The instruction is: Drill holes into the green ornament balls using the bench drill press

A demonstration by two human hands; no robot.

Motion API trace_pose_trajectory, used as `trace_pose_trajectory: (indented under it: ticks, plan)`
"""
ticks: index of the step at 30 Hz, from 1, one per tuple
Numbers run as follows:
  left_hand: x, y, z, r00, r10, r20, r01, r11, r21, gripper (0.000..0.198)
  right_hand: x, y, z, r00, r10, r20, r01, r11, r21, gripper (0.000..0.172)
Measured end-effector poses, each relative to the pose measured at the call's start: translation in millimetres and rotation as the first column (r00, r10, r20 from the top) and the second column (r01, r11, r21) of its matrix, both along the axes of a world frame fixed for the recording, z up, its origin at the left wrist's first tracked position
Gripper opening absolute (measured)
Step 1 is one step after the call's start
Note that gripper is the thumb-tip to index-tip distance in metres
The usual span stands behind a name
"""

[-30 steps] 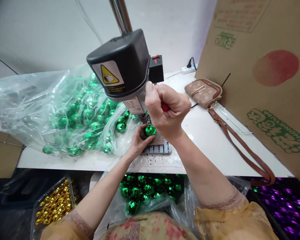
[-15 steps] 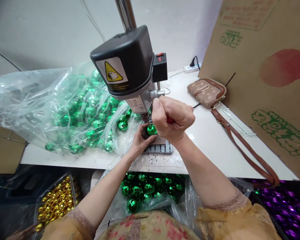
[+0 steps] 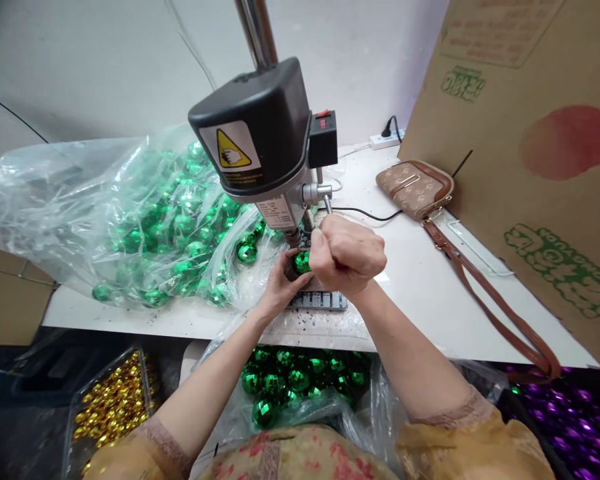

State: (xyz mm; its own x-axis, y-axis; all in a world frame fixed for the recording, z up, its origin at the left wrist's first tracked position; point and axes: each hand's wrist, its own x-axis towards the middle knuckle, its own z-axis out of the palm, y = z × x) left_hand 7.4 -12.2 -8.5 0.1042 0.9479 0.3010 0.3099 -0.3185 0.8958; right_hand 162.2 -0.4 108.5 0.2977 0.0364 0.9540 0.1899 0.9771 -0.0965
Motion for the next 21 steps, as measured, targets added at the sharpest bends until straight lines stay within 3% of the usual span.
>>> trace_pose_trajectory:
  ticks: [3, 8, 11, 13, 15, 17, 19, 21]
  plan:
    - [0.4, 1.4, -4.4, 1.0, 0.007, -0.003, -0.007, 1.0, 0.001, 0.051, -1.6, -4.1, 9.3, 0.999, -0.008, -0.031, 0.006, 0.998, -0.069, 0.047]
    - [4.0, 0.8, -1.3, 0.997, 0.072, -0.017, -0.072, 0.997, 0.014, 0.051, -4.1, -5.5, 57.4, 0.991, 0.025, -0.131, -0.069, 0.939, -0.338, 0.048]
    - [4.3, -18.2, 6.2, 0.979, 0.19, -0.077, -0.177, 0.973, 0.147, 0.046, -3.5, -0.6, 77.4, 0.99, 0.045, -0.136, -0.097, 0.907, -0.411, 0.048]
    - [1.4, -42.7, 6.1, 0.968, 0.221, -0.12, -0.177, 0.938, 0.299, 0.047, -3.1, 1.1, 82.2, 0.99, 0.029, -0.136, -0.085, 0.9, -0.427, 0.048]
    - [-3.9, -73.4, -1.9, 0.975, 0.114, -0.191, -0.021, 0.903, 0.43, 0.052, -3.3, 0.3, 83.5, 0.99, 0.024, -0.138, -0.082, 0.895, -0.438, 0.048]
    - [-9.4, -104.8, -17.6, 0.938, -0.073, -0.339, 0.239, 0.845, 0.479, 0.052, -3.8, -1.7, 83.8, 0.988, 0.04, -0.148, -0.102, 0.894, -0.436, 0.047]
    - [-12.9, -131.7, -37.4, 0.804, -0.227, -0.549, 0.489, 0.778, 0.395, 0.045, -4.5, -3.4, 84.0, 0.985, 0.053, -0.166, -0.119, 0.899, -0.421, 0.046]
    - [-13.0, -151.3, -56.3, 0.595, -0.343, -0.727, 0.636, 0.754, 0.165, 0.04, -4.7, -3.9, 84.2, 0.984, 0.043, -0.173, -0.114, 0.9, -0.421, 0.048]
